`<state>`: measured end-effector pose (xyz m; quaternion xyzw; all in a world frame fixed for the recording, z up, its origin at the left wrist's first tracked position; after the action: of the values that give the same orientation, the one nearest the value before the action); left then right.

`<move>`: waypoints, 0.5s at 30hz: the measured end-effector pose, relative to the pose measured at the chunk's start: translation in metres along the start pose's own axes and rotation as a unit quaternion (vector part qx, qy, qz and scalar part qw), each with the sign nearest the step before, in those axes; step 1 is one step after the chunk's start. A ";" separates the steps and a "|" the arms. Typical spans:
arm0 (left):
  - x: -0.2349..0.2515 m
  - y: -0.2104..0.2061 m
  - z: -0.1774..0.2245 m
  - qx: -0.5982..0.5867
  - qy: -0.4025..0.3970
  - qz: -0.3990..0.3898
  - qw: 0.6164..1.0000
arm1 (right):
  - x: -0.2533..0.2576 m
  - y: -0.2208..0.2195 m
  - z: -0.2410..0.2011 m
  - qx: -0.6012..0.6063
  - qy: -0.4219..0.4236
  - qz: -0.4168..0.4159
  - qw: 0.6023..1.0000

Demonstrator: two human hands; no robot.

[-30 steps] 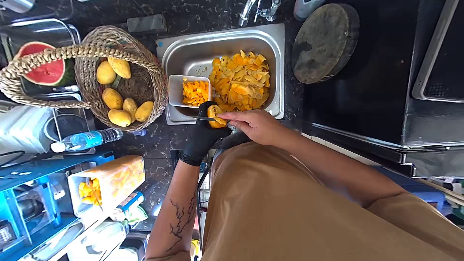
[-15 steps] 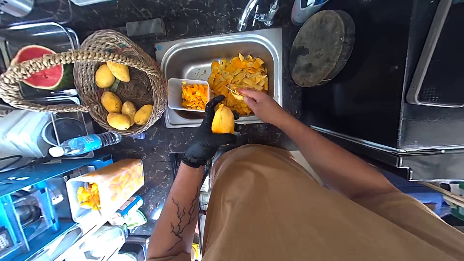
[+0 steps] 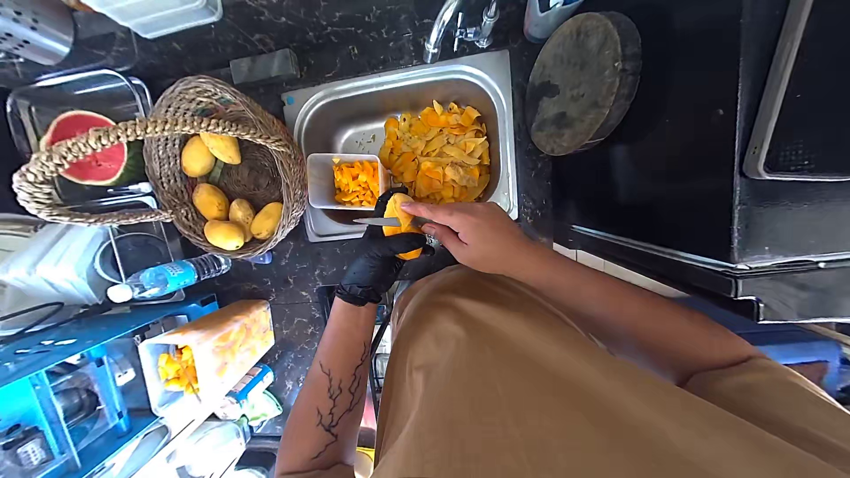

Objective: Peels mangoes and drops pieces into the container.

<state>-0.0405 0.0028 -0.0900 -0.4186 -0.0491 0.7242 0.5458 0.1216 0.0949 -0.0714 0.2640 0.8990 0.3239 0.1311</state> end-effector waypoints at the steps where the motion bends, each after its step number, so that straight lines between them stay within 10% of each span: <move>1: 0.001 0.001 0.000 0.025 0.000 0.011 1.000 | 0.000 -0.001 0.000 0.014 -0.006 -0.002 1.000; 15: 0.000 0.001 0.009 0.158 -0.039 -0.034 0.986 | 0.016 0.011 0.025 0.175 -0.134 0.050 0.974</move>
<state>-0.0474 0.0059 -0.0845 -0.2968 0.0308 0.7194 0.6272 0.1228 0.1234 -0.0842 0.3689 0.9015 0.1291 0.1858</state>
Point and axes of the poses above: each hand's wrist, its own x-axis towards the middle knuckle, its own y-axis out of the back of the hand, z = x × y, the point moved 3 cm from there along x, towards the middle knuckle, and after that the axes turned 2 degrees about -x, right-handed, at the moved point
